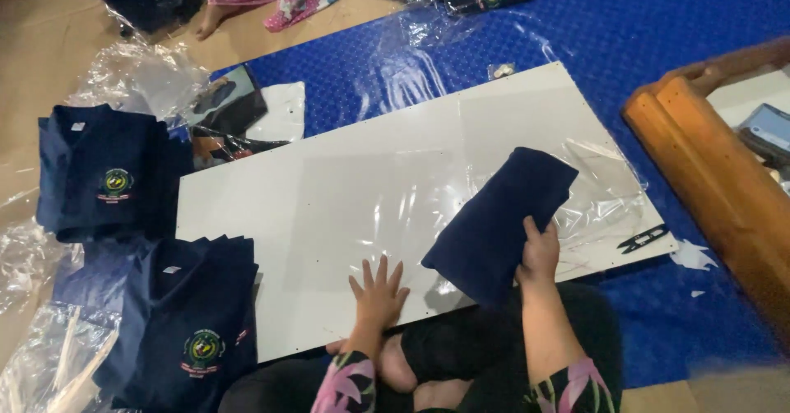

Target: Folding blue polo shirts and placing them into clear plastic bags for final packaging.

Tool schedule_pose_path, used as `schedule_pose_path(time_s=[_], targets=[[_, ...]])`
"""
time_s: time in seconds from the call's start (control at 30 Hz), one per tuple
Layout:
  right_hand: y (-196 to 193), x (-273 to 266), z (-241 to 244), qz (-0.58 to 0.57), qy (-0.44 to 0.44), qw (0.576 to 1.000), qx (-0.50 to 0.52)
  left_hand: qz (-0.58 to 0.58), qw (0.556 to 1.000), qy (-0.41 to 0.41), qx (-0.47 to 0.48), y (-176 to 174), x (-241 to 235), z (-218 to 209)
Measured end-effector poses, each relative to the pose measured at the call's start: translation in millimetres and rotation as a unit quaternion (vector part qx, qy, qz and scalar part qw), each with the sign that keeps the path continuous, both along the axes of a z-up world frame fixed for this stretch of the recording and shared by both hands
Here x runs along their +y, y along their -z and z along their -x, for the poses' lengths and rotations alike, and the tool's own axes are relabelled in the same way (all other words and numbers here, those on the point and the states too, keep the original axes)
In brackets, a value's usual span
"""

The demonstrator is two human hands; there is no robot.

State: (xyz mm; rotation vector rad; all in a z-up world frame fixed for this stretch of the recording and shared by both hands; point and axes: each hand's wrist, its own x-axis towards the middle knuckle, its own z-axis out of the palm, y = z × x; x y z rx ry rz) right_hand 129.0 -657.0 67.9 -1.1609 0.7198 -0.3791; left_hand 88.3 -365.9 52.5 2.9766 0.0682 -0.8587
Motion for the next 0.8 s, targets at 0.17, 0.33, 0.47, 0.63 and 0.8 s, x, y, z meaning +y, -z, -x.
schedule_pose_path(time_s=[0.17,0.33,0.47,0.63,0.8], targets=[[-18,14,2,0.195,-0.015,0.979,-0.048,-0.132,0.988,0.073,0.017,14,93,-22],[15,10,-11,0.221,-0.045,0.970,-0.090,-0.129,0.990,-0.007,-0.049,57,135,-26],[26,11,-13,0.239,-0.072,0.962,-0.113,0.043,0.945,-0.013,-0.324,134,109,-17],[21,12,-5,0.250,-0.095,0.958,-0.100,0.104,0.966,-0.163,-0.171,87,53,-15],[21,4,-1,0.237,-0.148,0.953,-0.115,0.172,0.935,-0.263,-0.163,104,64,-20]])
